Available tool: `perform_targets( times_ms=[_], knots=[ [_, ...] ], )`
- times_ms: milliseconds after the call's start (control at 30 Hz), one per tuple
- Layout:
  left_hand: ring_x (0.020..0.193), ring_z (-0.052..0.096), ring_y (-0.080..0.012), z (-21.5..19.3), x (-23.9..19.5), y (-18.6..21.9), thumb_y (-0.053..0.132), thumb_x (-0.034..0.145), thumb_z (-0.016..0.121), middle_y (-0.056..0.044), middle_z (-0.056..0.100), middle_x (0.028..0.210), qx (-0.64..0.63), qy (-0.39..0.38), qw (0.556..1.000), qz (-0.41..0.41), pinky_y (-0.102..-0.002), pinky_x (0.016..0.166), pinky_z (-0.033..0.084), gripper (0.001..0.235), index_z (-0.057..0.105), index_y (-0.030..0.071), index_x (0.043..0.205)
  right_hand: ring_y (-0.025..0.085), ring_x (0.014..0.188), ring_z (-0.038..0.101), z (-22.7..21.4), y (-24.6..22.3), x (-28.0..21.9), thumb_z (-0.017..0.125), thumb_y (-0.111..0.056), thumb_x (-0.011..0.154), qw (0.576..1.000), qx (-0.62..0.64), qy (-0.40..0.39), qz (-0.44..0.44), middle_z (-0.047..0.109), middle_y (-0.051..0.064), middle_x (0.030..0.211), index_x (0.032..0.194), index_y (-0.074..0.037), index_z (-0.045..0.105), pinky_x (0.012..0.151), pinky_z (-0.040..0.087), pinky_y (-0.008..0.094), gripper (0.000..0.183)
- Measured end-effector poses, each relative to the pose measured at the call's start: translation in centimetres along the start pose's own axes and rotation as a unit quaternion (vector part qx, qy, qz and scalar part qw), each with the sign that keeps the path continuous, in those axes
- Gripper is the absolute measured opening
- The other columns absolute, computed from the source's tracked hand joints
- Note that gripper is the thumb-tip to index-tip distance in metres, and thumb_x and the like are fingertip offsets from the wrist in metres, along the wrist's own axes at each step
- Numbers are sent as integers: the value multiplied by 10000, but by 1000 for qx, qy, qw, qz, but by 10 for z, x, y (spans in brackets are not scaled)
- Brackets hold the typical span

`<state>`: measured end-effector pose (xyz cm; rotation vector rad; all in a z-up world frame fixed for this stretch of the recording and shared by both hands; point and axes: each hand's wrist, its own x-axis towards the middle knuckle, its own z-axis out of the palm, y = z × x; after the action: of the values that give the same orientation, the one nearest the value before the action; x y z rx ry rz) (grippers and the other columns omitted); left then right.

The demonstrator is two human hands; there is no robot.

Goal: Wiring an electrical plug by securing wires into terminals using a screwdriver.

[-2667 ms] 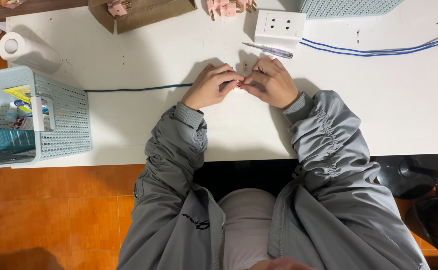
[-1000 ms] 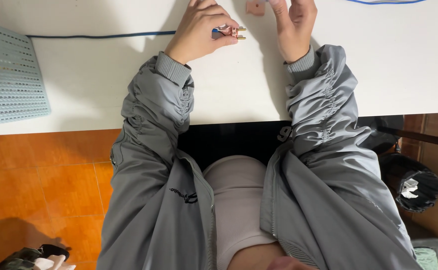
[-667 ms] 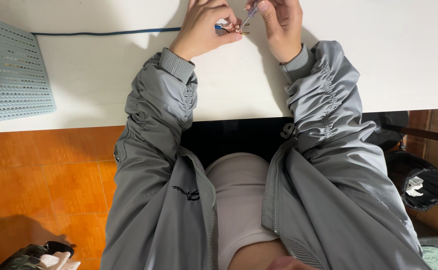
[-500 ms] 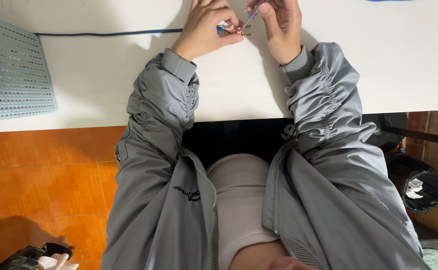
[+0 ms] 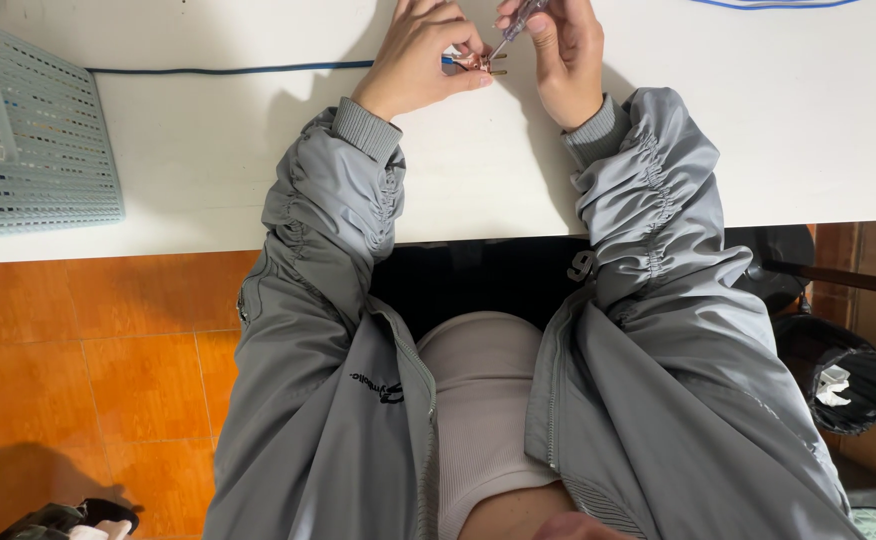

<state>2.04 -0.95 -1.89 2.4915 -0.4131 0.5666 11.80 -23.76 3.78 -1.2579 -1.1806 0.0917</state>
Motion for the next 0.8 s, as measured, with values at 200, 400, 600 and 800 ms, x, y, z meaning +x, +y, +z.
perform_targets(
  times_ms=[200,400,600,800],
  knots=[
    [1056,540,-244,2,6,1,536,998,990,30,696,1044,9,-64,996,-58,-430,930,354,379,768,229,988,353,1083,752,0,18,-1,514,-330,1317,999,-44,-14,-23,730,247,1216,1496,31,497,1001,632,456,403],
    [1146,608,-293,-2,8,11,478,960,945,-7,789,1123,-6,-86,990,-113,-487,1032,393,339,744,210,912,292,1054,566,-6,41,3,719,-267,1208,983,-158,-61,-78,601,137,1175,1497,-74,654,938,508,421,353],
    [1097,603,-222,6,0,-4,520,951,922,35,704,1003,8,-38,997,-72,-465,979,435,310,779,249,1001,433,1064,709,-5,22,4,631,-41,1185,987,-120,-61,-93,695,226,1178,1503,55,662,950,567,570,334],
    [1106,598,-214,-2,5,7,473,984,911,38,710,991,-19,-59,994,-87,-447,978,414,256,807,241,1020,346,967,665,-7,24,9,769,-142,1147,972,-186,-27,-141,666,114,1046,1432,1,751,910,550,510,320]
  ],
)
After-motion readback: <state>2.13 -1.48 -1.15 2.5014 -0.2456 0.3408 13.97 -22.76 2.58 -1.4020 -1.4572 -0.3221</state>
